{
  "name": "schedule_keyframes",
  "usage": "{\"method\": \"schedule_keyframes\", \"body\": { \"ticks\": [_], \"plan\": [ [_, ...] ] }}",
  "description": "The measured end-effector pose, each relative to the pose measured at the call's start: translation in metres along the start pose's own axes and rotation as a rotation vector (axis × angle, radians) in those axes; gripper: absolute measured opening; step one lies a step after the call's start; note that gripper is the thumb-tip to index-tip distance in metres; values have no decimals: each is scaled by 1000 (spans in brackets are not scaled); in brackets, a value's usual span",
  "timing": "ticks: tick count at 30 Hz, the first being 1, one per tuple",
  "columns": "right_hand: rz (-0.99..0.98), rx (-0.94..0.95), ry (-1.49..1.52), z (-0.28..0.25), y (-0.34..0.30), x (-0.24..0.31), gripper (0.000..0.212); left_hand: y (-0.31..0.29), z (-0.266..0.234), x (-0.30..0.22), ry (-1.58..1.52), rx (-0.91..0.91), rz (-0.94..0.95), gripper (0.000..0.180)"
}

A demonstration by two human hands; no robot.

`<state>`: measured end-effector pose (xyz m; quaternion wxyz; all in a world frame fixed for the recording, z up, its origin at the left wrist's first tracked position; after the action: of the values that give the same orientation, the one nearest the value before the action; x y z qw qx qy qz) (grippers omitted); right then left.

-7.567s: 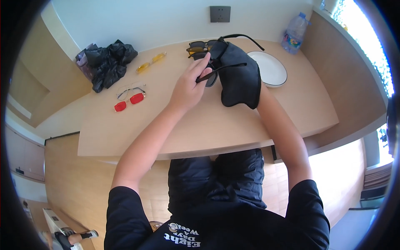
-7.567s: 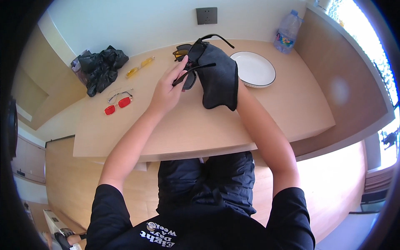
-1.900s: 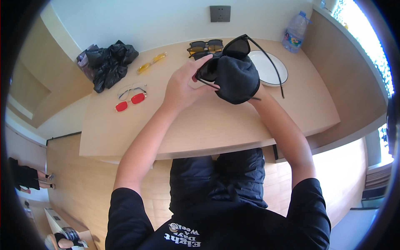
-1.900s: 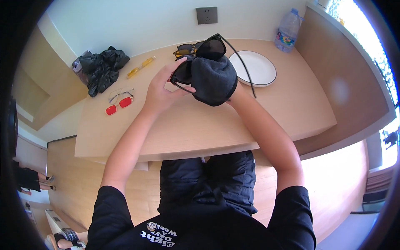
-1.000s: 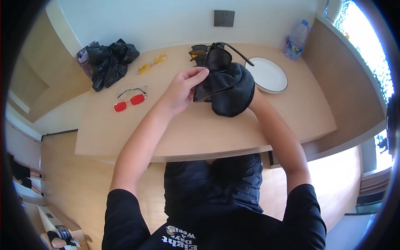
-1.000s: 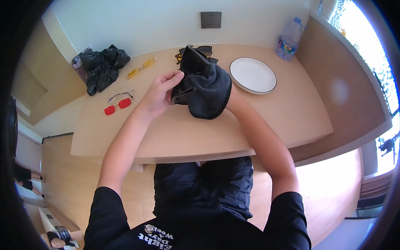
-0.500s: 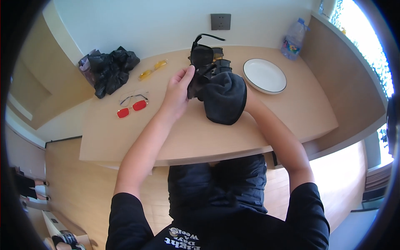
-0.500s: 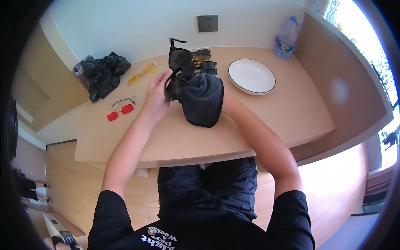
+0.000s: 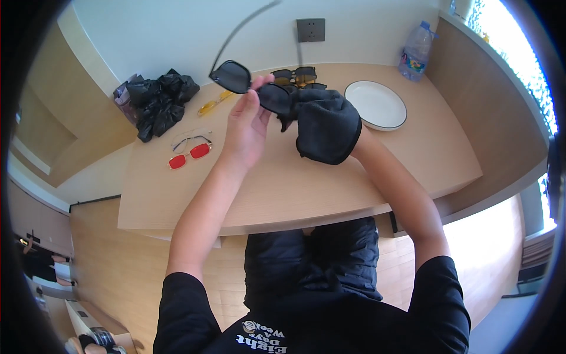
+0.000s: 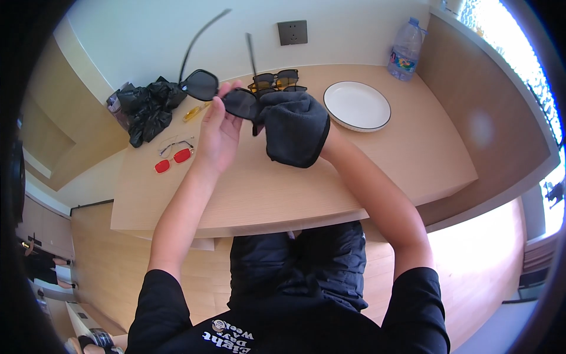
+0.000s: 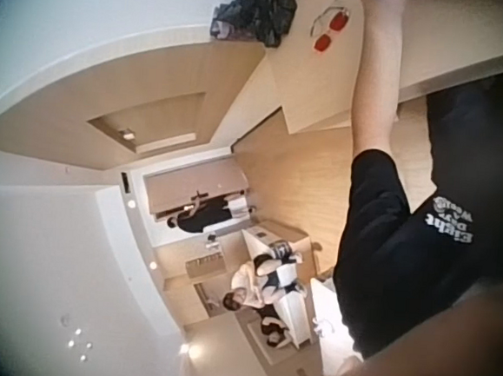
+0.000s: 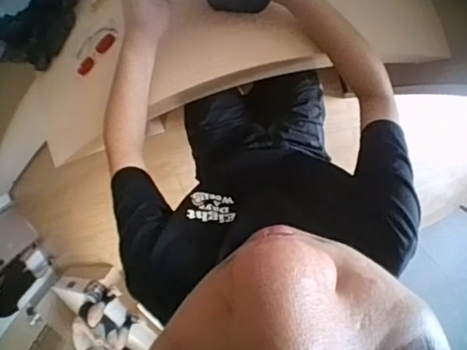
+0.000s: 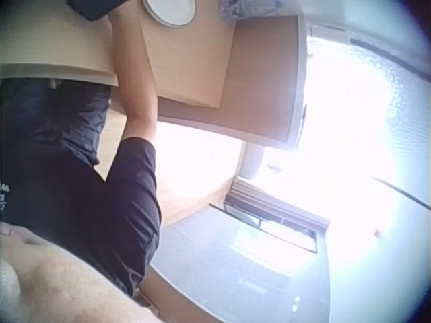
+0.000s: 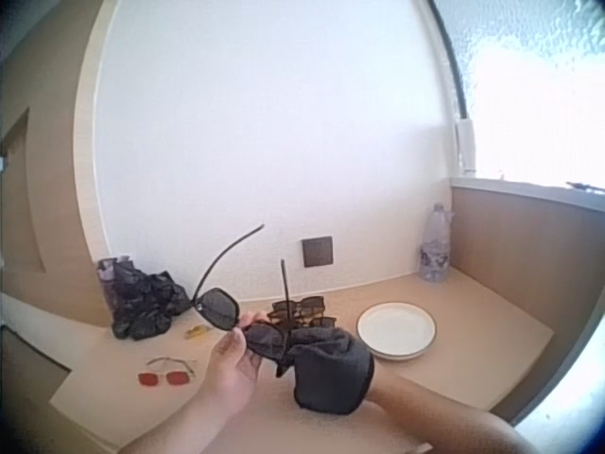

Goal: The person wipes various pairs of eyeglasses and sunglasses using a black cloth by hand.

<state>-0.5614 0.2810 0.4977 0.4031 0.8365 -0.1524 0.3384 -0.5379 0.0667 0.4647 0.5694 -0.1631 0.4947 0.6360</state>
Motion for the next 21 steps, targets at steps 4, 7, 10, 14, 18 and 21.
{"method": "schedule_keyframes", "body": {
  "ticks": [4,7,10,14,18,21],
  "plan": [
    [144,-27,215,8,-1,-28,18,6,-2,-3,-61,-236,120,47],
    [-145,68,-289,20,1,-35,8,4,-9,3,-23,-274,132,37],
    [-132,76,-161,23,-9,-32,17,-2,7,10,298,-192,95,32],
    [-293,14,-289,11,-17,-24,35,1,10,16,711,8,356,31],
    [-221,-9,-257,12,-11,-28,34,-1,12,16,757,115,375,30],
    [-296,-75,-431,7,-17,-38,38,-2,15,10,839,167,442,32]
  ]
}}
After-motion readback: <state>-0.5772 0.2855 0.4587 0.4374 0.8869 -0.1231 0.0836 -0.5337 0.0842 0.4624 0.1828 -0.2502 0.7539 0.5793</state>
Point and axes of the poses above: each hand's wrist, its own y-axis towards the middle knuckle, its own z-axis out of the palm, x = y × z, the point moved 1 cm from there along y, towards the middle knuckle, and after that the axes turned 2 degrees about x, right-handed, at the moved point
